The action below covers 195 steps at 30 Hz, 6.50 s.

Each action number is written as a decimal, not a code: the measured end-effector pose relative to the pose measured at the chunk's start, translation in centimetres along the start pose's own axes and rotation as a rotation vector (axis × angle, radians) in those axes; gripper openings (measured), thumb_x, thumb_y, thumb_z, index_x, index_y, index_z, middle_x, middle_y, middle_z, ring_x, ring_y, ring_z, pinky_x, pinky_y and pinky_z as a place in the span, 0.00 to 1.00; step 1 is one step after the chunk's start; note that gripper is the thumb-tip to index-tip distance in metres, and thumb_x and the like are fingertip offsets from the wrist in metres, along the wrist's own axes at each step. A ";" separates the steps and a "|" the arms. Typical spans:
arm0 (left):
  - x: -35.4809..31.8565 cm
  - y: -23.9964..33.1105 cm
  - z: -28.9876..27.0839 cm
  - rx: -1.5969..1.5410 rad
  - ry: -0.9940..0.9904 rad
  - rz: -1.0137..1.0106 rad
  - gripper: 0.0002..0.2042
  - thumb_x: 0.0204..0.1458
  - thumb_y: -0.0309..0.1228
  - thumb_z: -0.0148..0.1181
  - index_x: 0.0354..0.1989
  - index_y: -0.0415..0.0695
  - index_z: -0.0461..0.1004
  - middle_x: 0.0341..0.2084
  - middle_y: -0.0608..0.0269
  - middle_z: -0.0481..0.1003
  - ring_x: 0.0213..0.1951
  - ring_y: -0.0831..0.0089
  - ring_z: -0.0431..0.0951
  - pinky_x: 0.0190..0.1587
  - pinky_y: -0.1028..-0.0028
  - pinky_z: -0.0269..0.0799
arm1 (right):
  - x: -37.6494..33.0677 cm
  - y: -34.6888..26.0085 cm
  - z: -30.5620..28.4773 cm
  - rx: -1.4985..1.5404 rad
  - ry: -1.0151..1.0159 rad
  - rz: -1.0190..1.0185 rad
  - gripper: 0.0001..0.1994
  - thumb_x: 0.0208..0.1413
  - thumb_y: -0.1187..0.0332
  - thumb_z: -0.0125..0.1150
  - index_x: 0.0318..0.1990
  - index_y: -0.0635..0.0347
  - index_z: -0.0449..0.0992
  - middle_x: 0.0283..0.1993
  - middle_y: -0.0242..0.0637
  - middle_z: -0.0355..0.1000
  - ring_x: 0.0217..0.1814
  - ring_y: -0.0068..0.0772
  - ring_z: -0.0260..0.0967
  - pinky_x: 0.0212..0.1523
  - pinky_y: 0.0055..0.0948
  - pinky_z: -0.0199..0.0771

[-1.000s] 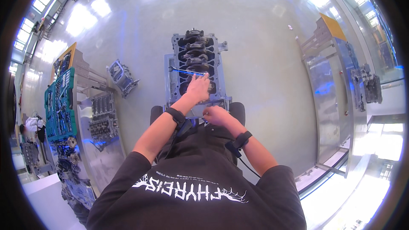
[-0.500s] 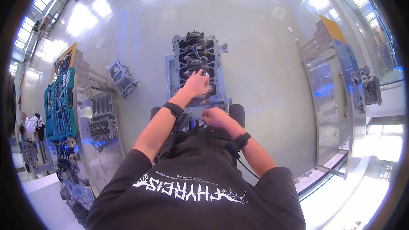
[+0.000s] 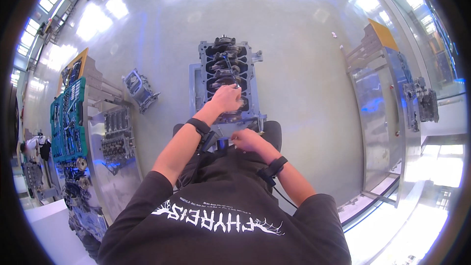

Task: The recorder uses various wrenches and hand tools to remove components from an internal combustion engine block mounted on a stand.

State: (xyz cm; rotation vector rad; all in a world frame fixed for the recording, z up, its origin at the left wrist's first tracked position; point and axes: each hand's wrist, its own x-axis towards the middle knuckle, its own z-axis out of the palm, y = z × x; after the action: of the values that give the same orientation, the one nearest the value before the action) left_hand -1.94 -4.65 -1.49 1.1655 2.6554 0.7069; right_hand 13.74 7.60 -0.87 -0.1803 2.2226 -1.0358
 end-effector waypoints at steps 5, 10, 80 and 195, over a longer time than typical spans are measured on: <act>1.7 -0.1 -0.9 -0.052 -0.011 0.032 0.10 0.39 0.36 0.57 0.23 0.41 0.75 0.26 0.48 0.76 0.39 0.51 0.77 0.43 0.61 0.72 | 0.9 -0.5 -4.8 0.178 0.112 0.003 0.12 0.52 0.70 0.52 0.42 0.65 0.75 0.28 0.41 0.77 0.27 0.28 0.74 0.31 0.29 0.74; 3.8 -3.1 -0.8 -0.189 -0.003 0.004 0.13 0.40 0.39 0.55 0.17 0.42 0.78 0.18 0.46 0.74 0.25 0.48 0.76 0.33 0.60 0.73 | 4.3 -3.9 -10.0 0.073 0.389 -0.147 0.11 0.51 0.69 0.51 0.35 0.65 0.78 0.25 0.39 0.76 0.23 0.26 0.74 0.28 0.28 0.74; 0.0 2.1 2.2 0.020 -0.172 -0.186 0.19 0.31 0.36 0.70 0.36 0.43 0.81 0.47 0.43 0.73 0.42 0.54 0.78 0.43 0.63 0.74 | 7.6 4.4 -8.1 0.105 0.239 -0.106 0.11 0.47 0.79 0.45 0.38 0.70 0.72 0.24 0.42 0.73 0.26 0.31 0.73 0.30 0.29 0.70; 2.4 5.5 0.1 0.249 -0.091 -0.288 0.08 0.31 0.19 0.57 0.23 0.43 0.68 0.54 0.59 0.70 0.27 0.67 0.70 0.32 0.69 0.71 | 24.0 23.7 -22.4 0.436 0.481 -0.035 0.15 0.48 0.73 0.47 0.41 0.64 0.76 0.24 0.42 0.74 0.28 0.33 0.74 0.33 0.32 0.72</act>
State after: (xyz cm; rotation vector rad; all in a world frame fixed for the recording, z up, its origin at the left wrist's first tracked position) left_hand 0.06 0.31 1.19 0.8122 2.8080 0.2754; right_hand -15.16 28.52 -20.08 0.2484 2.3325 -1.6929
